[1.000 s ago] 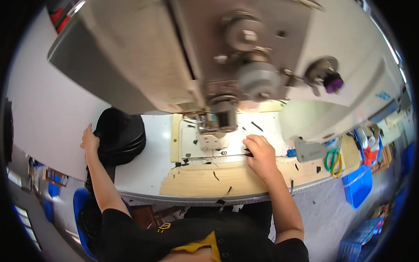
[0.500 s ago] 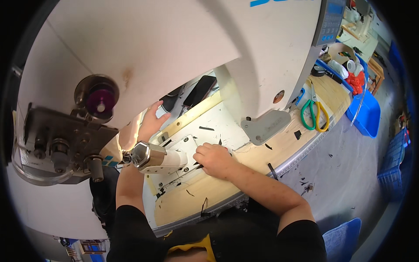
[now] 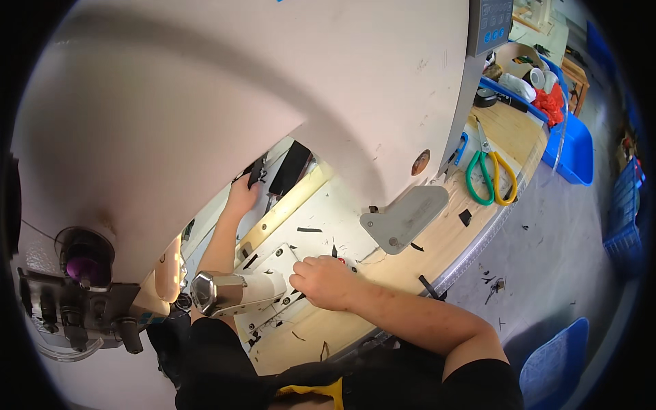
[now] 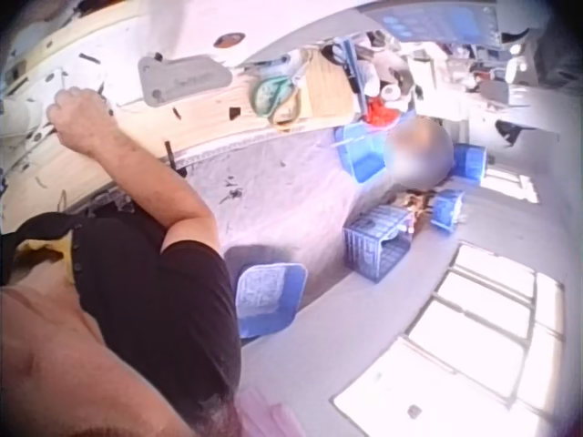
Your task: The person uses a sewing machine to stitch a black shoe upper with floral embellishments. They repeatedly position the shoe under the needle, guide it through the machine, and trim excess thread. The person handles multiple shoe parts, aligning them for stitching and cutting threads after each pass.
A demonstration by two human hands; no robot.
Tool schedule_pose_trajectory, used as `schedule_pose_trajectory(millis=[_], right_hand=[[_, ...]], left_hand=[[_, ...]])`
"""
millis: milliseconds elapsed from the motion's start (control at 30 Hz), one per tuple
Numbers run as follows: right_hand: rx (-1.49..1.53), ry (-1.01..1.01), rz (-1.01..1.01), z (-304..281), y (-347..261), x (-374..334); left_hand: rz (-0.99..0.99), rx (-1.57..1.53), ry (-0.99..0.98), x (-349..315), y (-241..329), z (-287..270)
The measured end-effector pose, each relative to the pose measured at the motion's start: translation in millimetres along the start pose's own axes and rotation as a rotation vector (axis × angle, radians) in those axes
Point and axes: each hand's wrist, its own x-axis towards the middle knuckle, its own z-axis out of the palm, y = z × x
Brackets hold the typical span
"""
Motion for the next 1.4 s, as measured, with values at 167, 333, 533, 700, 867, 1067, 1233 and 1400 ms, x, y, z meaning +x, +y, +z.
schedule_pose_trajectory(millis=[167, 333, 533, 700, 867, 1067, 1233, 1400], right_hand=[[-0.022, -0.057, 0.050, -6.9, 2.5, -2.2], [-0.001, -0.060, 0.039, -5.5, 1.4, -0.4], [-0.036, -0.085, 0.037, -3.7, 2.2, -0.4], [-0.049, -0.106, 0.058, -4.0, 1.3, -1.4], [-0.040, -0.095, 0.039, -2.2, 1.0, -1.5], [-0.030, -0.116, 0.052, -2.3, -1.1, 1.5], [-0.056, -0.076, 0.084, -4.0, -7.1, 2.9], [-0.070, 0.027, 0.035, -7.1, -5.2, -0.8]], left_hand=[[0.117, -0.077, 0.236, -4.9, 43.7, 19.8], [0.300, 0.303, 0.461, -8.1, 46.1, 21.5], [0.220, 0.448, 0.509, -9.4, 42.6, 39.0], [0.218, 0.472, 0.528, -16.3, 46.6, 46.3], [0.186, 0.454, 0.428, -21.3, 41.4, 45.3], [0.087, 0.280, 0.520, -71.1, 30.7, 3.3], [-0.070, -0.130, 0.819, -179.2, 19.0, -41.0], [0.026, -0.336, 1.201, -297.2, 65.4, -20.0]])
